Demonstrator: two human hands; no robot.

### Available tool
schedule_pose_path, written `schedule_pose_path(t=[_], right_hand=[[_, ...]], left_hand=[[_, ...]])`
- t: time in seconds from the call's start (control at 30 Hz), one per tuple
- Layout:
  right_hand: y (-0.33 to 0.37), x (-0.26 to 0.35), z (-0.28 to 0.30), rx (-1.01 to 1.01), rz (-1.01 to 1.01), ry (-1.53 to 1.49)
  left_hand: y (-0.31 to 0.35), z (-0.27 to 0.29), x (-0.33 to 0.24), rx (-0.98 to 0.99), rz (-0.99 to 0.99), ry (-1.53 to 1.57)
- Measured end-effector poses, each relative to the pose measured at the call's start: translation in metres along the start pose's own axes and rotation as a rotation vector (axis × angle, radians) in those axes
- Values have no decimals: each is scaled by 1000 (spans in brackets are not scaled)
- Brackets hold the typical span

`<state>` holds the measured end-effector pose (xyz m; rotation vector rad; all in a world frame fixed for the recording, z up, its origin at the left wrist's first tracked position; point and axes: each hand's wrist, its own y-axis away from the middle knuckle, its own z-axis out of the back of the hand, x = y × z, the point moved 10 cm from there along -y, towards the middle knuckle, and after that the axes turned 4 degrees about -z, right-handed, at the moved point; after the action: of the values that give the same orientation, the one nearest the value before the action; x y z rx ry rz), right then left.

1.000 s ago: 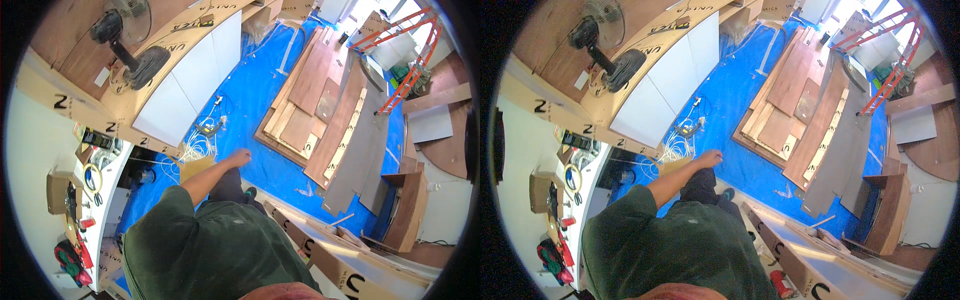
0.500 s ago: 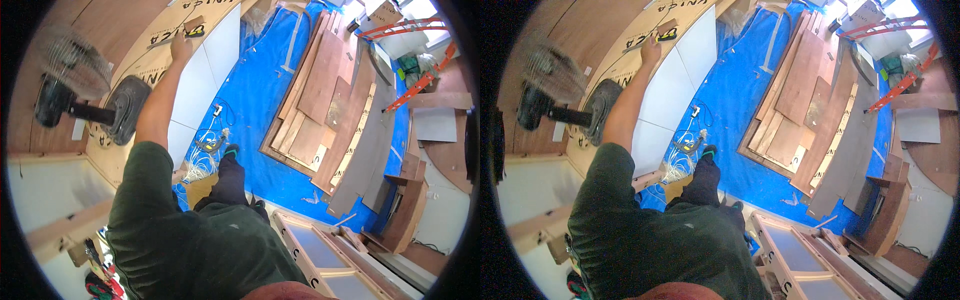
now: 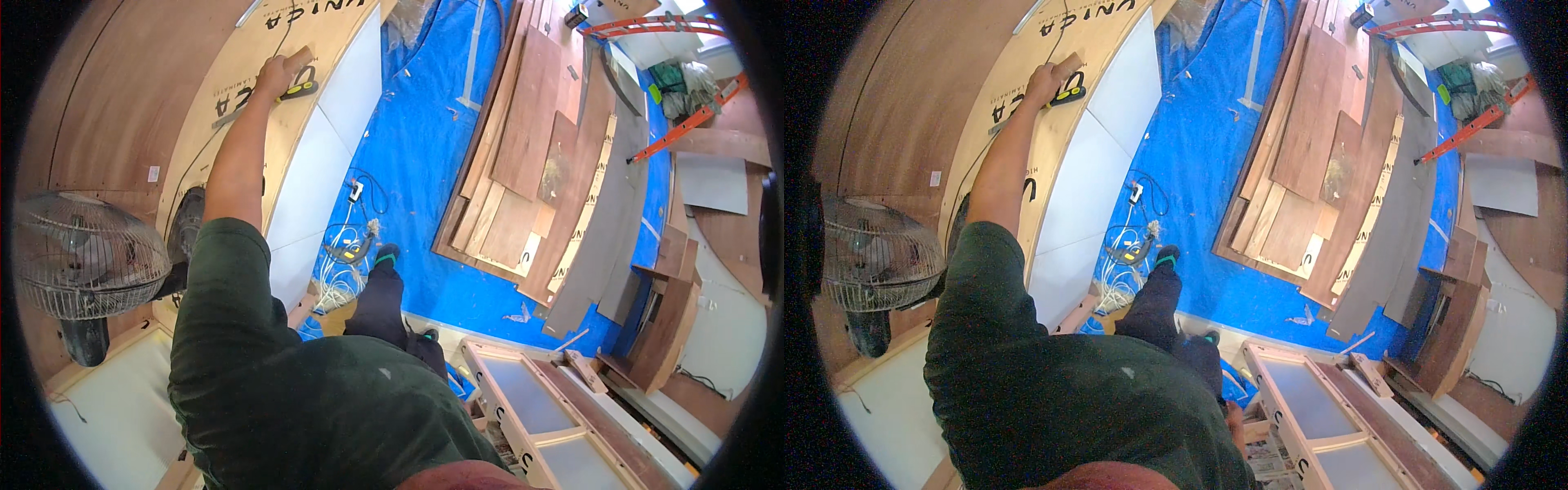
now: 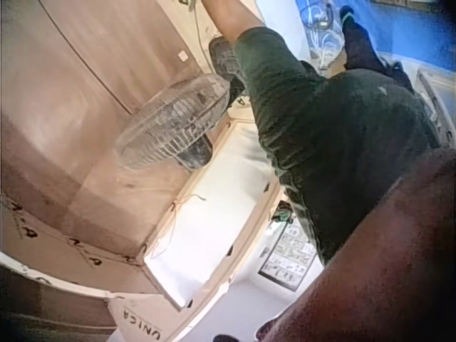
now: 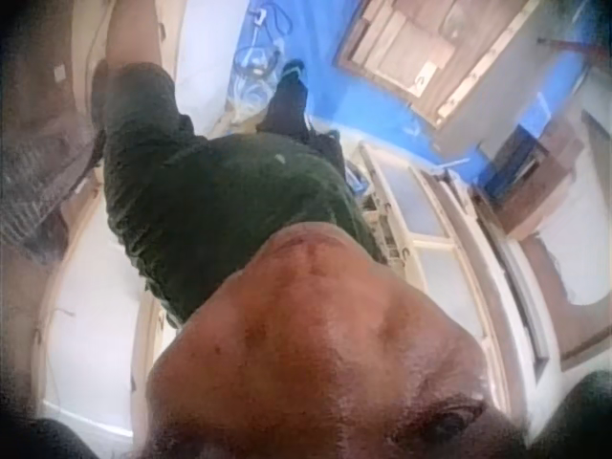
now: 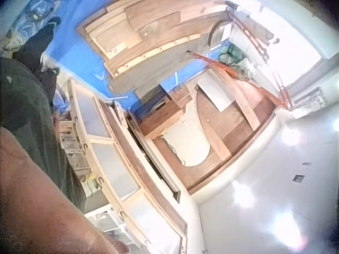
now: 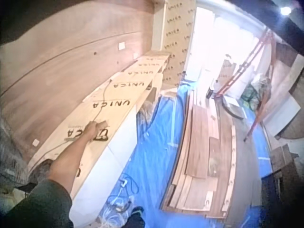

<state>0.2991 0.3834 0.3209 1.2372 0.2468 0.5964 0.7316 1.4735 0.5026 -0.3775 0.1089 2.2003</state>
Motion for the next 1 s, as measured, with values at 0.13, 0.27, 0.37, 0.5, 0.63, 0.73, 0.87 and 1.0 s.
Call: schedule_pose_path(t=[0.13,0.27,0.37,0.5,0.63,0.73,0.87,1.0], right_hand=[[-2,10,6,5,58,-22],[5,141,41,-277,585,168],[100,320,61,-453,799,-5],[307,443,112,-540,1219,-272],[465,402,150,-564,1590,-220],[484,324,158,-581,1401,-129],[494,200,172,-889,1290,-64],[482,77,187,-825,1267,-258]], left_hand=[[11,26,-48,-91,-121,124],[123,104,-235,-326,-557,509],[250,134,-380,-300,-1005,704],[404,181,-506,-269,-1520,851],[529,218,-567,-245,-1857,1010],[615,231,-595,-113,-2016,1005],[732,230,-629,-22,-2224,950],[848,216,-657,153,-2390,983]])
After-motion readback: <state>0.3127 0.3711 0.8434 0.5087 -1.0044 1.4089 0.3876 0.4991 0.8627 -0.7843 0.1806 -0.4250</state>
